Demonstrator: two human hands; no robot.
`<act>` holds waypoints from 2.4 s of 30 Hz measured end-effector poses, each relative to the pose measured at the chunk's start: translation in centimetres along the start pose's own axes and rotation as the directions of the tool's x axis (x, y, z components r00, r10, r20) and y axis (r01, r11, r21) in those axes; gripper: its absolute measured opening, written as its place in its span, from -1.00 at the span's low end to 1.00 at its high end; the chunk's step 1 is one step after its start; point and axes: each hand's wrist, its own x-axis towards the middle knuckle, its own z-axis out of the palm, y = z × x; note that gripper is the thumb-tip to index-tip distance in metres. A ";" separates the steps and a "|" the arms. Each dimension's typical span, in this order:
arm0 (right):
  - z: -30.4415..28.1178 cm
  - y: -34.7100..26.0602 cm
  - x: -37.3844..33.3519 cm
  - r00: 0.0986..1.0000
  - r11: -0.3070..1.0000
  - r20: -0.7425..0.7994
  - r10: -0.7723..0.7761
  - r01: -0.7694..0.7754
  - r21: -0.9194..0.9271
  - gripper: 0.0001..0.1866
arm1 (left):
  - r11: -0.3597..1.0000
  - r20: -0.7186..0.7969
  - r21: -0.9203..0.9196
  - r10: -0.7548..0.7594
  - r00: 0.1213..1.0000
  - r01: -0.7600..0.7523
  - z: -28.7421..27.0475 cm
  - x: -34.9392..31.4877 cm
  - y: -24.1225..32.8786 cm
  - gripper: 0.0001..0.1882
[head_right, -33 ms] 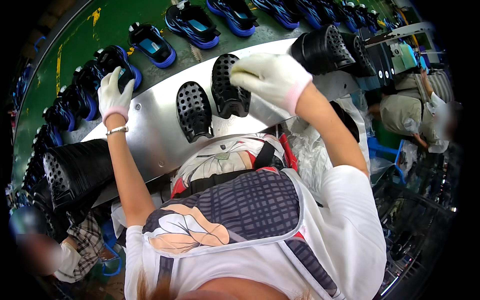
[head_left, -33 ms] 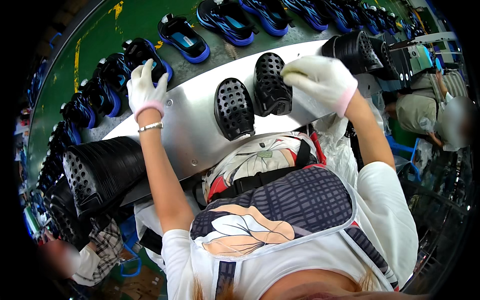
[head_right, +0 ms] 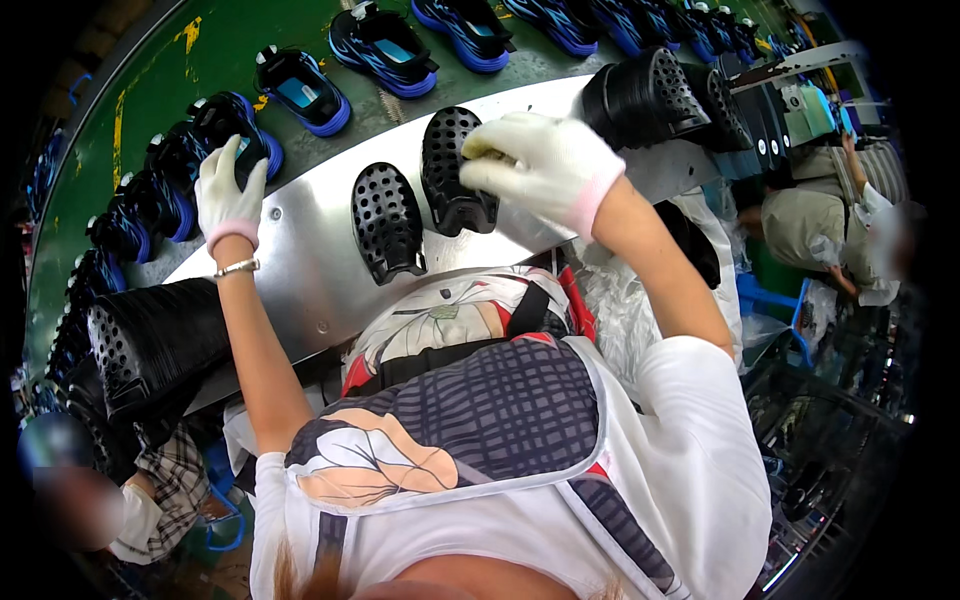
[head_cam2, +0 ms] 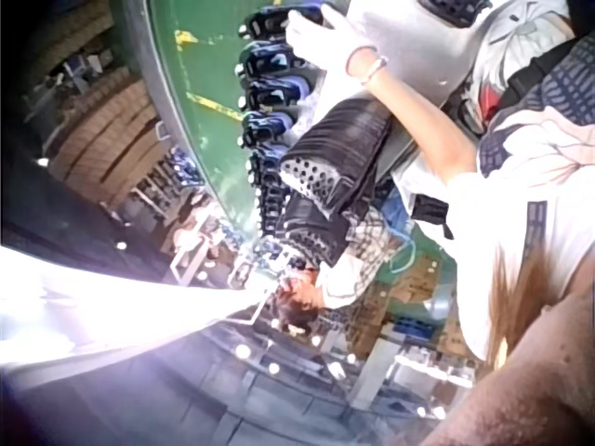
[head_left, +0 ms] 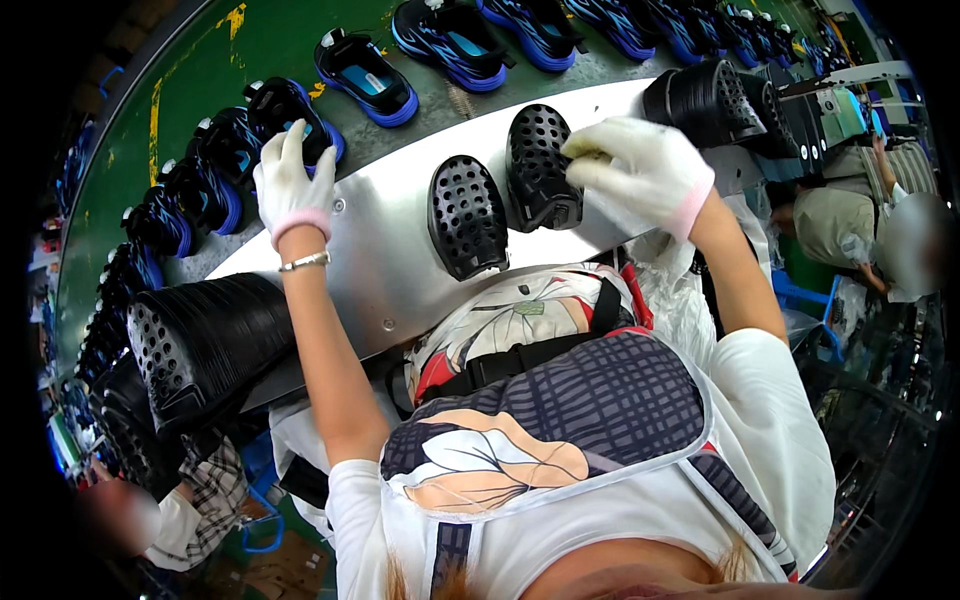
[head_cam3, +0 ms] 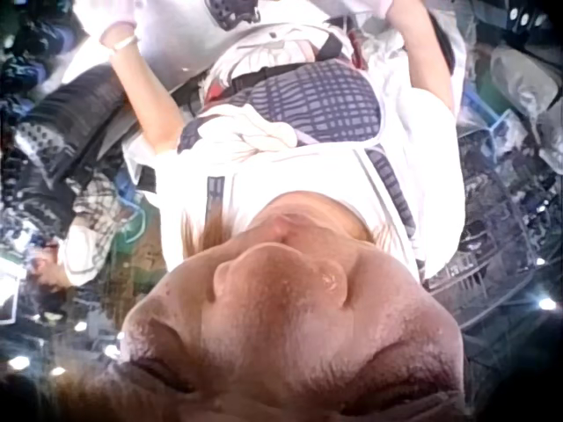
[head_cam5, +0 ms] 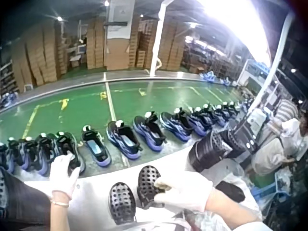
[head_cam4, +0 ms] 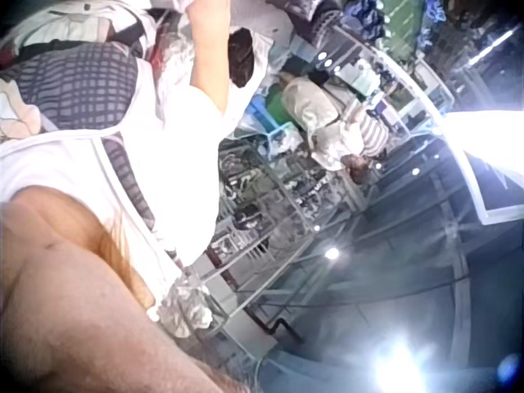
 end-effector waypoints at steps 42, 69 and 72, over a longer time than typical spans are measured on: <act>4.1 -7.8 5.5 0.995 0.995 0.024 -0.098 0.098 0.014 -0.54 | -0.474 0.438 -0.770 0.095 0.894 0.428 -2.6 -4.9 5.8 -0.72; 7.6 -8.6 27.4 0.874 0.859 0.421 0.243 0.008 -0.513 -0.56 | 0.915 0.310 -0.393 0.036 0.950 0.093 5.9 2.8 2.2 -0.63; 11.4 -8.4 27.9 0.874 0.836 0.411 0.258 0.011 -0.548 -0.64 | 0.935 0.474 -0.311 -0.003 0.881 0.170 5.8 4.3 2.2 -0.62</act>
